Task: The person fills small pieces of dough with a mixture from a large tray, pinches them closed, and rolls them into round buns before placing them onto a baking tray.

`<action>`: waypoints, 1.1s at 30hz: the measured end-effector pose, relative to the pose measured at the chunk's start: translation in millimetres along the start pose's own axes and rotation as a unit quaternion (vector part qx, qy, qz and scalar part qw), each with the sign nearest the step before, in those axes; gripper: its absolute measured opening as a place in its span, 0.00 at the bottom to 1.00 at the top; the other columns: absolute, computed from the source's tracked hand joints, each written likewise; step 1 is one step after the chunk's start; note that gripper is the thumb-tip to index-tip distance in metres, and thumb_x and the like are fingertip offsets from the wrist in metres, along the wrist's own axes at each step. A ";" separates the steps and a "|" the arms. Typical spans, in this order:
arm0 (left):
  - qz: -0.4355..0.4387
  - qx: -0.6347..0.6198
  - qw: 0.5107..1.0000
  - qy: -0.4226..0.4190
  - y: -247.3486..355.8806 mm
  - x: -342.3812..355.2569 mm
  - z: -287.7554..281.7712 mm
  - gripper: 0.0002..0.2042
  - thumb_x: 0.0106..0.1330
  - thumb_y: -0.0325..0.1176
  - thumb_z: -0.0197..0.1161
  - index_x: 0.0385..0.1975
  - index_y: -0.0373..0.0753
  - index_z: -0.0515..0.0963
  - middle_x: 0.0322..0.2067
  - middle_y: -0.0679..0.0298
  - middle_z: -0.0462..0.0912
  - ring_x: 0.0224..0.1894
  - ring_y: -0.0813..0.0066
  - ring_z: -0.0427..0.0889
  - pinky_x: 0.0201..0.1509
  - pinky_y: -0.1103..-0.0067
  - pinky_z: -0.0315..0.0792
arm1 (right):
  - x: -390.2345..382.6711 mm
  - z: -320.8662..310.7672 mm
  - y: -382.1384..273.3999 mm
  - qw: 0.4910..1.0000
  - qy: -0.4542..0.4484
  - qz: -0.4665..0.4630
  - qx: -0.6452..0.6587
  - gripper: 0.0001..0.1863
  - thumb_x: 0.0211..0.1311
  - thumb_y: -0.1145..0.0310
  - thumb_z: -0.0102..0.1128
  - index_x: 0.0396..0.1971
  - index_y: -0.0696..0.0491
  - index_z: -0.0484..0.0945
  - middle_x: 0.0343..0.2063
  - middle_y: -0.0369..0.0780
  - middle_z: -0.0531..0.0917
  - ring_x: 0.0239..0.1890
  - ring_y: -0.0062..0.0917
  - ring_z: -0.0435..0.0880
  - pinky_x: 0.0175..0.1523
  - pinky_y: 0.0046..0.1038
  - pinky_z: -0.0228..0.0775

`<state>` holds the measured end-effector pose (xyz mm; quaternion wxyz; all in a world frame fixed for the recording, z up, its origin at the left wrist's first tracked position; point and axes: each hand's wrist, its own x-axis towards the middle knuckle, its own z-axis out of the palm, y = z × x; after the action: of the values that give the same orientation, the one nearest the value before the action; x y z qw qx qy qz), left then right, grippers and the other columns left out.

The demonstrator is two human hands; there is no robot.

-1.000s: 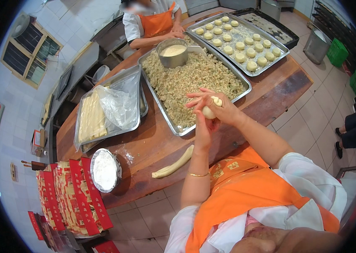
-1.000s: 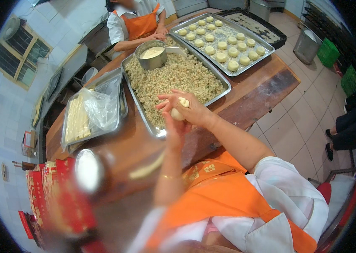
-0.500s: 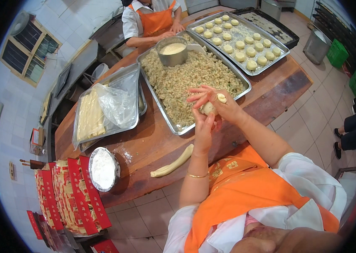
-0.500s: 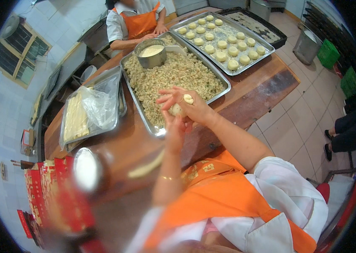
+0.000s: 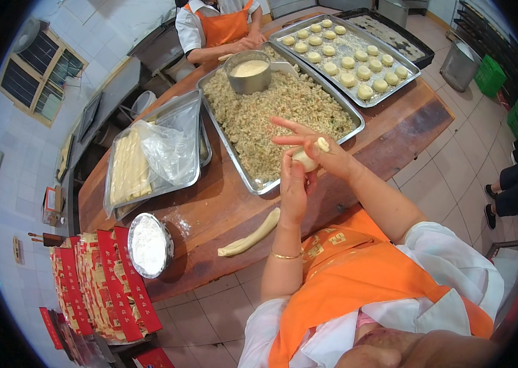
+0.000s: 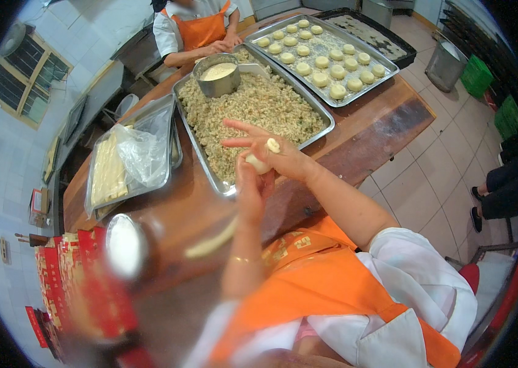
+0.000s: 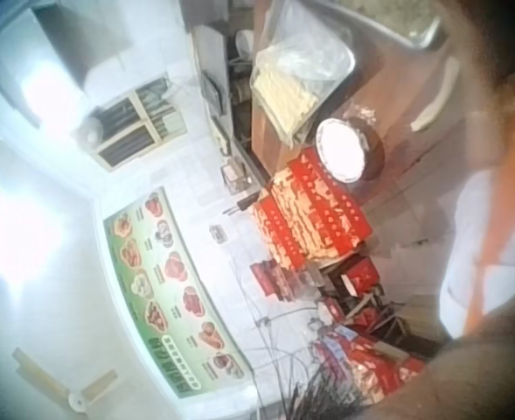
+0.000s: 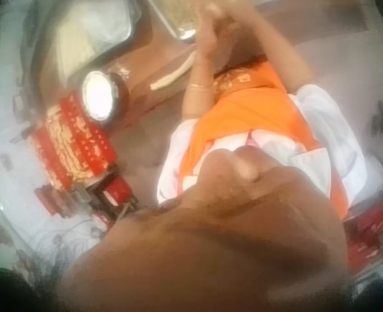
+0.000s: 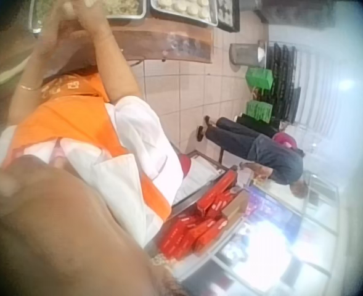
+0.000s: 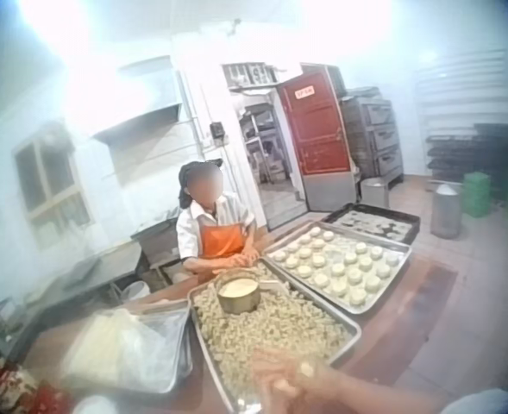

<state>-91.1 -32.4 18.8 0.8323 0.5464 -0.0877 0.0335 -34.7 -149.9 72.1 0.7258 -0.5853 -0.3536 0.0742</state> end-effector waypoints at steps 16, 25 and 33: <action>0.049 -0.006 0.999 -0.009 -20.0 1.1 -7.6 0.27 0.74 0.58 0.49 0.56 0.40 0.64 0.28 0.71 0.73 0.23 0.87 0.66 0.23 0.88 0.57 | 0.8 -7.6 12.6 0.997 -0.065 -0.008 -0.033 0.37 0.75 0.39 0.35 0.46 0.57 0.83 0.63 0.44 0.75 0.71 0.35 0.63 0.71 0.40 0.58; 0.001 -0.016 1.000 -0.010 -11.3 -0.8 -10.5 0.26 0.74 0.57 0.50 0.59 0.43 0.62 0.31 0.70 0.75 0.23 0.87 0.68 0.22 0.88 0.58 | -1.5 2.2 5.3 0.999 -0.041 -0.010 -0.016 0.38 0.75 0.38 0.32 0.47 0.56 0.83 0.63 0.43 0.75 0.74 0.34 0.58 0.73 0.38 0.55; 0.009 0.036 0.999 0.018 -0.8 -4.1 3.0 0.28 0.74 0.61 0.46 0.57 0.42 0.63 0.30 0.70 0.75 0.22 0.88 0.67 0.21 0.88 0.57 | -0.2 3.8 6.7 1.000 0.006 -0.018 -0.011 0.39 0.76 0.39 0.27 0.41 0.53 0.87 0.62 0.48 0.74 0.75 0.40 0.55 0.74 0.46 0.49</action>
<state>-95.3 -35.3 18.5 0.8132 0.5744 -0.0763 0.0539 -35.0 -144.9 66.2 0.7226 -0.5877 -0.3599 0.0536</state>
